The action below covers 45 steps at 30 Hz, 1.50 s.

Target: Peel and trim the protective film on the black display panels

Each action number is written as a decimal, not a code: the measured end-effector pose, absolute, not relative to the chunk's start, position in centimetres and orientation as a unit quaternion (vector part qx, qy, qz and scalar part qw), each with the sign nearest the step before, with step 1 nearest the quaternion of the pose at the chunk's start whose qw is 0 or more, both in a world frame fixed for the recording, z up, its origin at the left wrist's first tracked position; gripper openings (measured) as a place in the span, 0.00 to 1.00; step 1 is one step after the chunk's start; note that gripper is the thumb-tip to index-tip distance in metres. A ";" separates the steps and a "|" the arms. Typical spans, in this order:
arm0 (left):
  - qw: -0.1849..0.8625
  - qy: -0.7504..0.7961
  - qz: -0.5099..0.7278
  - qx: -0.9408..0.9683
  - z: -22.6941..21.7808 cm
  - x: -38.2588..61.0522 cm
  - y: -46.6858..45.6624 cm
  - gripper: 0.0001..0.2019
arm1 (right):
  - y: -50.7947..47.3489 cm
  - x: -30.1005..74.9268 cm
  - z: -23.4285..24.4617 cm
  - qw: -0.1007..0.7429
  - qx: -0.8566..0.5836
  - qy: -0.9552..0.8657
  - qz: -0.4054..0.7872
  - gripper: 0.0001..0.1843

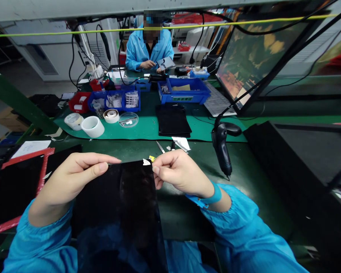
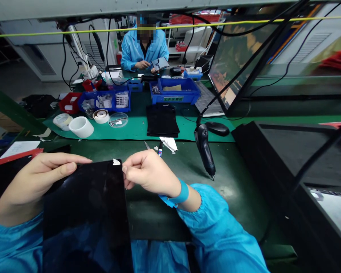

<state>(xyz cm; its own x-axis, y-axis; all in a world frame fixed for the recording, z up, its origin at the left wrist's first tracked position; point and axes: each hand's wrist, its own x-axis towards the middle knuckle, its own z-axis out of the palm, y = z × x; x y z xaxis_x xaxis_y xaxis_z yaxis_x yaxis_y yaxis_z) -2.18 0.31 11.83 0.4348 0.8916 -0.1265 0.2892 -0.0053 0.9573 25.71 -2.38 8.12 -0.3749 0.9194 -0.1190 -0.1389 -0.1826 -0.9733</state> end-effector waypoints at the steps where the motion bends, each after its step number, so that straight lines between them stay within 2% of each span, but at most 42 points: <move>1: 0.540 0.456 0.279 0.650 11.9 -2.1 0.3 0.11 | -2.3 25.7 8.1 0.399 -0.391 -0.501 0.661 0.08; 7: 0.526 0.453 0.292 0.658 11.6 -2.3 0.3 0.11 | -2.2 25.7 7.7 0.400 -0.393 -0.512 0.651 0.11; 19: 0.532 0.463 0.291 0.646 11.9 -2.3 0.0 0.15 | -2.3 25.9 8.2 0.384 -0.399 -0.521 0.649 0.07; 29: 0.512 0.470 0.274 0.665 11.7 -2.4 0.2 0.14 | -2.3 25.5 8.0 0.379 -0.422 -0.510 0.647 0.09; 38: 0.511 0.468 0.269 0.669 11.6 -2.7 0.3 0.14 | -2.2 25.5 7.9 0.377 -0.422 -0.540 0.623 0.12; 45: 0.462 0.489 0.292 0.680 11.6 -2.6 -0.3 0.15 | -2.3 25.2 7.4 0.408 -0.425 -0.527 0.613 0.18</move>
